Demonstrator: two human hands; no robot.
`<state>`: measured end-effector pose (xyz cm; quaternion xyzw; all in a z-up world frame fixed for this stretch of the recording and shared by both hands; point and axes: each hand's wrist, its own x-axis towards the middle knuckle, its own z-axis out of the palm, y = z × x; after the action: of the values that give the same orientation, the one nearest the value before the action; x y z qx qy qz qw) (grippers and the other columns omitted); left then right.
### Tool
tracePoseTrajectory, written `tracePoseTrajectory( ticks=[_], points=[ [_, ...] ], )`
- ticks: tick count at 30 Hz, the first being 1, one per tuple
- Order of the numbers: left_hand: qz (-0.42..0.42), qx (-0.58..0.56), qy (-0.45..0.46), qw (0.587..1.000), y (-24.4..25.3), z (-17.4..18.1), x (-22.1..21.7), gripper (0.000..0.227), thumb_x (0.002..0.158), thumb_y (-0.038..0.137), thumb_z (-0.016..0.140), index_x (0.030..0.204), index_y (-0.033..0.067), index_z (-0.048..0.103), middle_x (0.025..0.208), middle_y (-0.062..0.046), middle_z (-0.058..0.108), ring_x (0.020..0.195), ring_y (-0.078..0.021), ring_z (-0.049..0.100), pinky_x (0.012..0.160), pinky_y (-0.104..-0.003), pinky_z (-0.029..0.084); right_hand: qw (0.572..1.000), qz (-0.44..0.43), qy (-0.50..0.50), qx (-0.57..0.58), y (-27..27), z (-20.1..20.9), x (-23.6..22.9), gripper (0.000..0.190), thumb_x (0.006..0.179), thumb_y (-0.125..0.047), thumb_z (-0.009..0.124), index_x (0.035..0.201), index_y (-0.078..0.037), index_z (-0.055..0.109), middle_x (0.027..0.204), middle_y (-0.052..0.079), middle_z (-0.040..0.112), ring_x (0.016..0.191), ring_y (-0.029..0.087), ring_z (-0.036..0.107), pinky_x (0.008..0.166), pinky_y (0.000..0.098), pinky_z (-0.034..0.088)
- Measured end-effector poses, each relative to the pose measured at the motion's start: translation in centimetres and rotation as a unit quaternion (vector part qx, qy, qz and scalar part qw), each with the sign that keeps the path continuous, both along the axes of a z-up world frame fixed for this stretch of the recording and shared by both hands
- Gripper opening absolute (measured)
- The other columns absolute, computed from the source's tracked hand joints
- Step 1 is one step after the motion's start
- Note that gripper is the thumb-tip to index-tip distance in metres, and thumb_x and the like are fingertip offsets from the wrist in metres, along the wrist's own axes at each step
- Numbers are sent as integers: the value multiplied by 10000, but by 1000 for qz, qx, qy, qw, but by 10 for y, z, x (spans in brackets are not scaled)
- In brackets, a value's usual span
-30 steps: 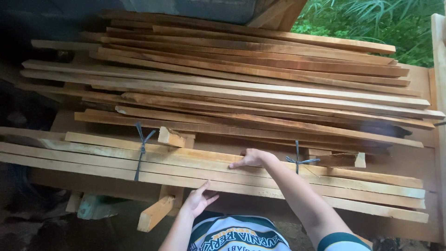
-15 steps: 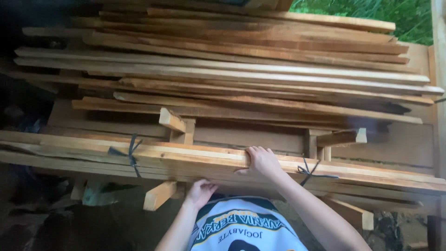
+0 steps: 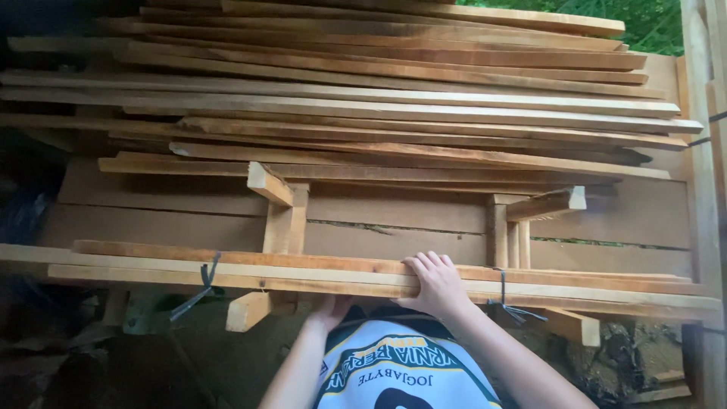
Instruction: The person bundles a stack of wooden planks using a black wire. They wrap the wire around the wood, twist it tight with a tool, and then lift the completed bundle to place it on a larger stack.
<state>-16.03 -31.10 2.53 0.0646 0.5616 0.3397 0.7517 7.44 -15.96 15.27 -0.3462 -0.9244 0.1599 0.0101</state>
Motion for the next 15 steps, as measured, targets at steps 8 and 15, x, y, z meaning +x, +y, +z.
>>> tracePoseTrajectory(
  ticks=[8,15],
  points=[
    [-567,87,235,785,32,113,35,532,1040,378,371,1428,82,580,1460,-165,557,1305,-327,537,1163,-439,403,961,-53,261,-67,-18,32,13,433,774,-313,793,1118,-99,641,1221,73,651,1169,292,608,970,396,494],
    [-373,279,123,876,123,239,96,264,986,243,557,1142,127,735,1126,-38,761,1048,-160,718,955,-323,572,880,-278,353,-155,-71,30,103,270,880,-80,663,615,-67,612,554,8,595,449,125,466,453,263,394]
  ],
)
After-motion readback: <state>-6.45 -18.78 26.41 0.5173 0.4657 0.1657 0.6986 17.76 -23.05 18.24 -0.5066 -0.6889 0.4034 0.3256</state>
